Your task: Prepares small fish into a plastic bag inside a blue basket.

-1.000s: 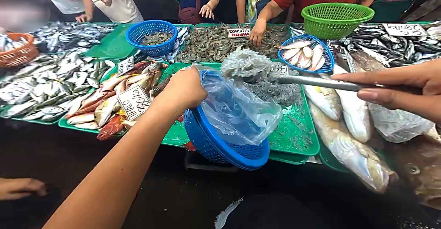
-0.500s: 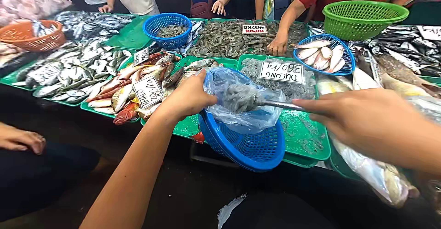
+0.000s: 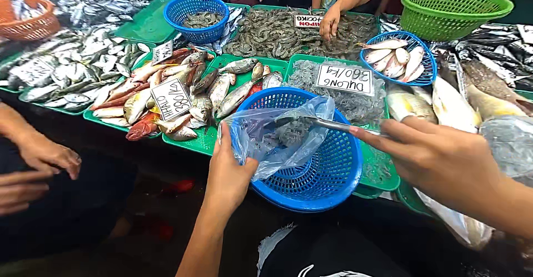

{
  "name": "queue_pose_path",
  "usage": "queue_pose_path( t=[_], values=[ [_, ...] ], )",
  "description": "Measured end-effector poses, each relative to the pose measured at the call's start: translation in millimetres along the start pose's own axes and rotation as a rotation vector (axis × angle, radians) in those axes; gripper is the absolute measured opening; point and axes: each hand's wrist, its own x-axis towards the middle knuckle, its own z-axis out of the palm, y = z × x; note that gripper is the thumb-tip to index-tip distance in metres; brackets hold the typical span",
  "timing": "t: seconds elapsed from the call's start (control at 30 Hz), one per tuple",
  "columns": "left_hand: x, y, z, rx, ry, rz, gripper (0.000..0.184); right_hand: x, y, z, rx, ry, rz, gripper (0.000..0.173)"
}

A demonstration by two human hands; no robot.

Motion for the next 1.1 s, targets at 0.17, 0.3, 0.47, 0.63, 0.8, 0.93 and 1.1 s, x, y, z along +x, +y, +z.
queue_pose_path(
  t=[0.17, 0.3, 0.47, 0.63, 0.8, 0.93, 1.1],
  values=[
    [-9.6, -8.9, 5.4, -0.012, 0.028, -0.019, 0.106, -13.1, 24.9, -21.3, 0.295, -0.163, 0.275, 0.039],
    [-11.7, -7.8, 7.3, -0.001, 0.049, 0.011, 0.107, -6.3, 44.6, -35.4, 0.642, -0.385, 0.594, 0.036],
    [-12.2, -18.9, 7.9, -0.027, 0.079, 0.07, 0.107, -32.7, 83.5, -60.1, 0.676, -0.268, 0.723, 0.034],
    [-20.0, -15.2, -4.2, -0.061, 0.056, 0.043, 0.105, -80.3, 94.6, -66.8, 0.058, -0.336, 0.709, 0.036],
    [-18.7, -18.6, -7.3, -0.06, 0.022, 0.098, 0.102, -73.1, 78.5, -35.5, -0.25, -0.558, 0.846, 0.032],
    [-16.7, -19.0, -8.5, -0.057, 0.013, 0.097, 0.102, -41.9, 79.1, -19.6, -0.209, -0.63, 0.907, 0.03],
    [-14.9, -19.9, -10.6, -0.03, 0.002, 0.086, 0.099, -30.9, 43.1, -2.2, -0.233, -0.572, 0.72, 0.04]
  ],
)
